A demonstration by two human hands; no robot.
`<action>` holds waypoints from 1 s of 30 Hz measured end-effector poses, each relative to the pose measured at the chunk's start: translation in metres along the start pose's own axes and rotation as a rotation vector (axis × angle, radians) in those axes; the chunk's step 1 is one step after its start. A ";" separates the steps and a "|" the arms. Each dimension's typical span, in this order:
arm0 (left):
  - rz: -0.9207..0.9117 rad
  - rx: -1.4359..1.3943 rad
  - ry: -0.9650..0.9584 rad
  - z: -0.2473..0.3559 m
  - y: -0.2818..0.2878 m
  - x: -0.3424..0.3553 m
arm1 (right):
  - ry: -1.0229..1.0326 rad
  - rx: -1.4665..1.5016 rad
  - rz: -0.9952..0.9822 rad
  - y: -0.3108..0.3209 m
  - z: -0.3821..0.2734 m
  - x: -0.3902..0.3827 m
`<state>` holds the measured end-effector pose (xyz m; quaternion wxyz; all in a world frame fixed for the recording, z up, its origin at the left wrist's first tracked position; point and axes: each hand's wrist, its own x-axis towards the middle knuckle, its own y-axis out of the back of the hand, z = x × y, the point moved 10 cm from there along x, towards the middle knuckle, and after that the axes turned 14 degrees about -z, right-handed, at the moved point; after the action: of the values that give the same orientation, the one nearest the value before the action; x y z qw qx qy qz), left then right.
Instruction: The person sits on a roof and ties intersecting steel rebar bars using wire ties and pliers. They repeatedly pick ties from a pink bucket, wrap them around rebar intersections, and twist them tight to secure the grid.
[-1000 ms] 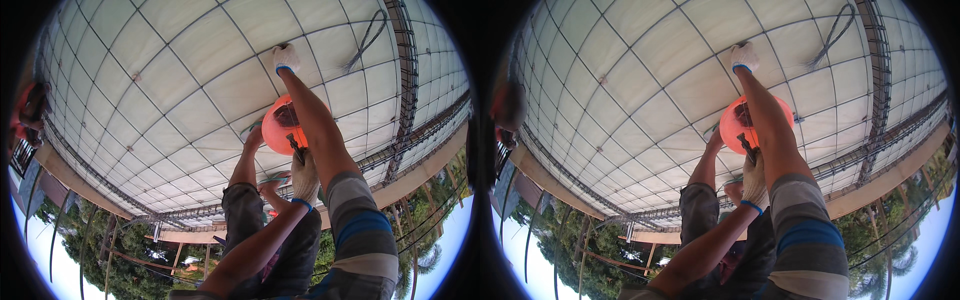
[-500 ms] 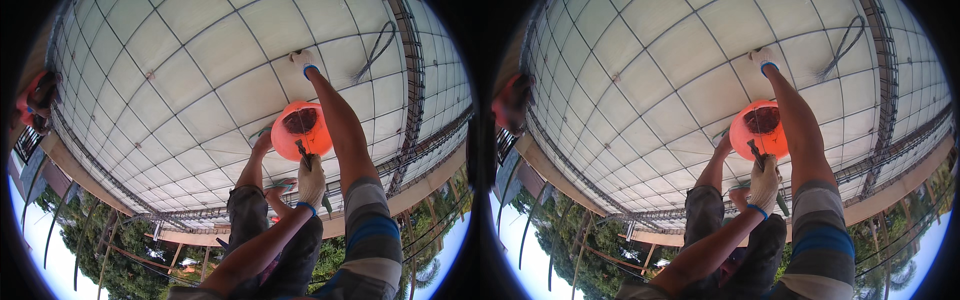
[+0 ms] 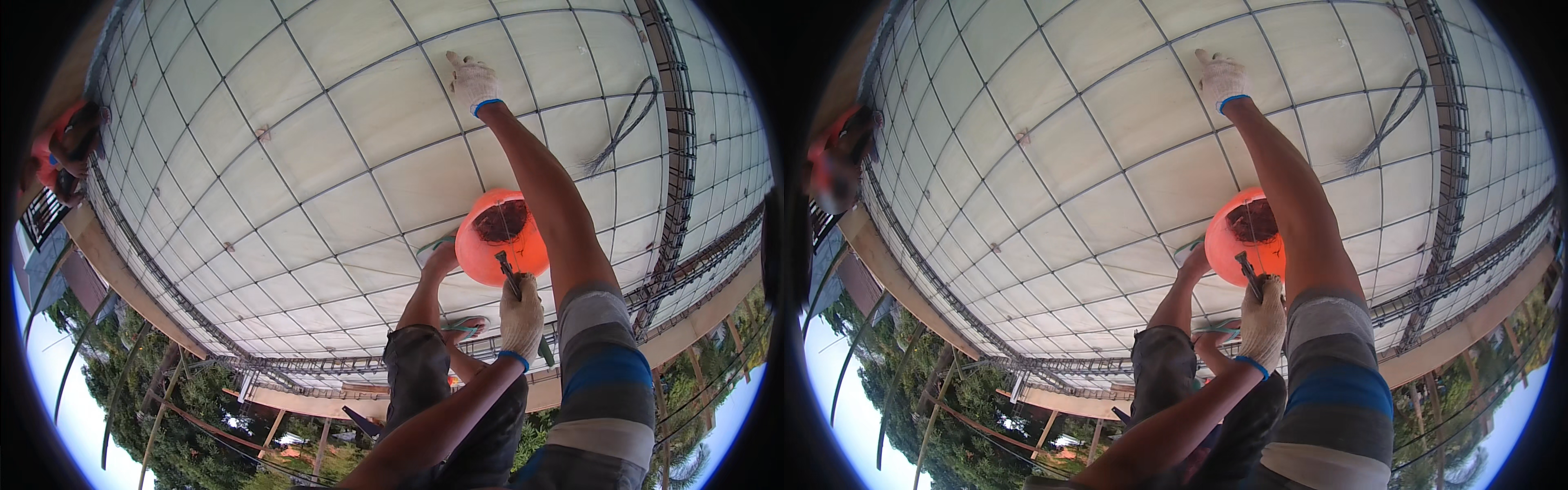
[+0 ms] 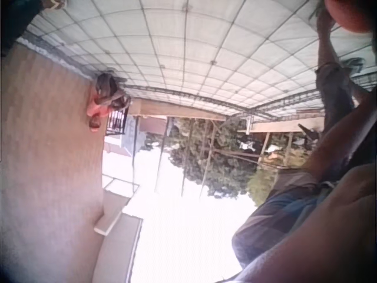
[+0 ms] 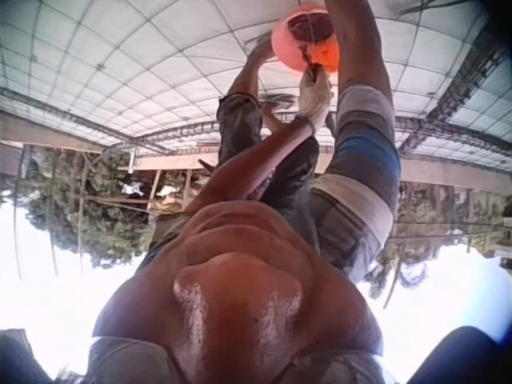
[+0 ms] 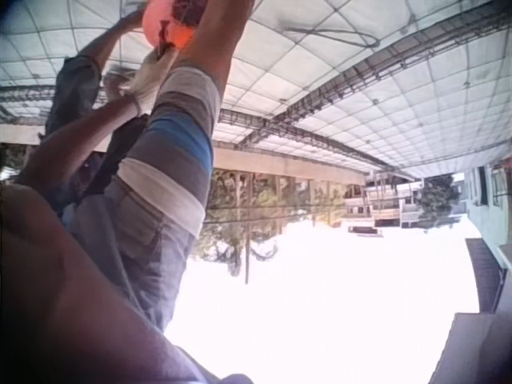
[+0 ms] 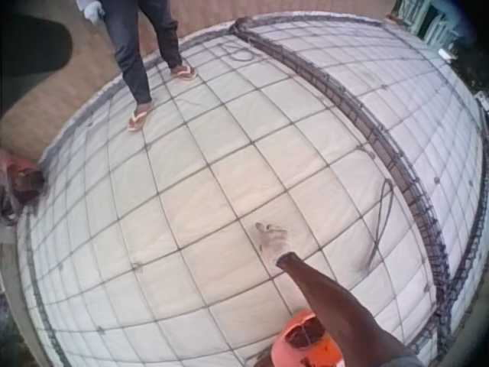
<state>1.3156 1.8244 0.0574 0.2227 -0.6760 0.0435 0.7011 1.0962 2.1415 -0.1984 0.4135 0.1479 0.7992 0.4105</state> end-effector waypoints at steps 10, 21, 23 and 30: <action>0.000 0.054 -0.111 0.030 -0.015 -0.001 | 0.069 -0.221 -0.024 0.006 -0.003 0.043; 0.043 0.135 -0.086 0.022 -0.014 -0.001 | -0.030 0.194 -0.093 0.011 0.021 0.072; 0.059 0.274 -0.034 0.027 -0.014 -0.006 | -0.027 0.192 -0.136 0.006 0.039 0.083; 0.033 0.304 -0.010 0.008 -0.008 0.002 | -0.026 0.197 -0.106 -0.011 0.054 0.089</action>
<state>1.3115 1.8352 0.0578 0.3113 -0.6303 0.1590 0.6932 1.0849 2.2148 -0.2725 0.4284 0.1508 0.8369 0.3056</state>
